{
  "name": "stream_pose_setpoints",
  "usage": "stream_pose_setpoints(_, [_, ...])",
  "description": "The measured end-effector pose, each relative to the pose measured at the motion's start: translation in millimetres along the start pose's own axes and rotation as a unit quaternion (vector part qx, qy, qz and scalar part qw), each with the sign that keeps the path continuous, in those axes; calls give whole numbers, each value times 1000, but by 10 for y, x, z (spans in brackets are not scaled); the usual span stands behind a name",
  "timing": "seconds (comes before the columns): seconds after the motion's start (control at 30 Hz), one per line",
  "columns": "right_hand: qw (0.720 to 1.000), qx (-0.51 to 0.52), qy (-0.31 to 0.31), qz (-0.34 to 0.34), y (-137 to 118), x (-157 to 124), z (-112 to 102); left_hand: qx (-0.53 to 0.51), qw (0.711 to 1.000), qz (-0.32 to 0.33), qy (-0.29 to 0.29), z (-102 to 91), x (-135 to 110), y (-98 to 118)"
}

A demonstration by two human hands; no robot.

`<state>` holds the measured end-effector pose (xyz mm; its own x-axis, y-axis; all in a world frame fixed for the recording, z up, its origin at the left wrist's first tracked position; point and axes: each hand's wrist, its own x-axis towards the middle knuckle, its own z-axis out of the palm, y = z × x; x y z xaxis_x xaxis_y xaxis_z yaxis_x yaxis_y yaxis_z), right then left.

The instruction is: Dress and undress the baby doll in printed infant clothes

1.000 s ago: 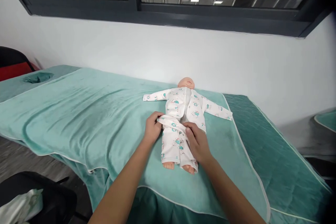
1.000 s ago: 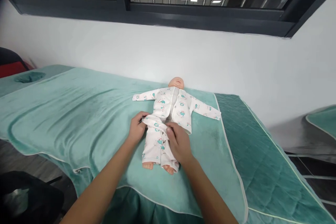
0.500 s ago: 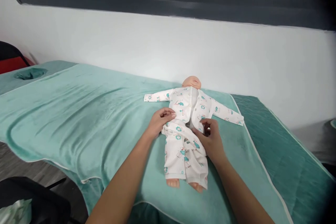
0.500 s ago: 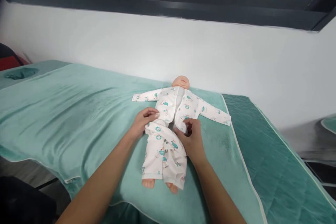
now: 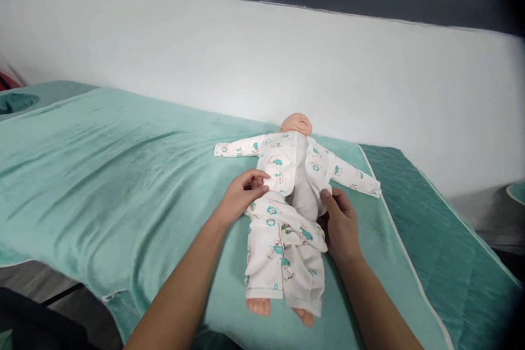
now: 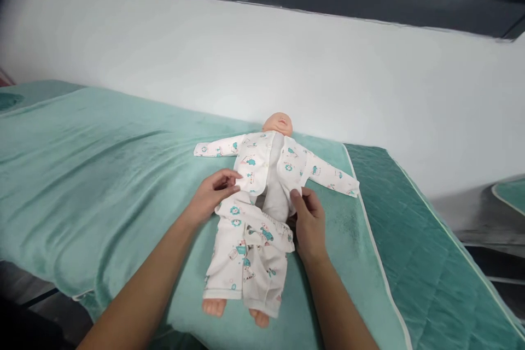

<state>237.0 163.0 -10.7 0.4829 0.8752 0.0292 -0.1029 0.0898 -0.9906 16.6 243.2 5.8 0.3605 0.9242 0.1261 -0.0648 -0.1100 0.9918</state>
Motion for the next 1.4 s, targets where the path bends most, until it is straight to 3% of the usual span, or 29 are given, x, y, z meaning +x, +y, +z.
stream_pose_setpoints(0.07, [994, 95, 29, 37, 11, 51, -30, -29, 999, -9, 34, 7, 10, -24])
stream_pose_setpoints(0.2, [978, 192, 65, 38, 12, 118, -54, -52, 996, -21, 70, 28, 31, -16])
stream_pose_setpoints(0.43, [990, 139, 6, 21, 5, 48, 28, -24, 999, -15, 26, 52, 31, 18])
stream_pose_setpoints(0.63, [990, 142, 0, 23, 22, 53, 22, -41, 998, -11, 44, 45, 4, -18])
stream_pose_setpoints(0.77, [987, 158, 1, 29, 22, 61, 13, -139, 980, -17, 144, 6, 47, -57])
stream_pose_setpoints(0.87, [987, 157, 7, 33, 21, 63, 12, -259, 935, -8, 244, -48, 117, -102])
stream_pose_setpoints(0.93, [987, 154, 7, 33, 25, 65, 11, -297, 914, 12, 276, -77, 160, -140])
stream_pose_setpoints(1.03, [988, 151, 5, 28, 35, 70, 13, -279, 916, 30, 286, -85, 195, -202])
stream_pose_setpoints(1.23, [984, 178, 14, 22, 58, 97, 7, -126, 955, 26, 266, -41, 209, -234])
stream_pose_setpoints(1.4, [978, 205, 40, 5, 87, 137, -15, -183, 939, -31, 289, -37, 306, -195])
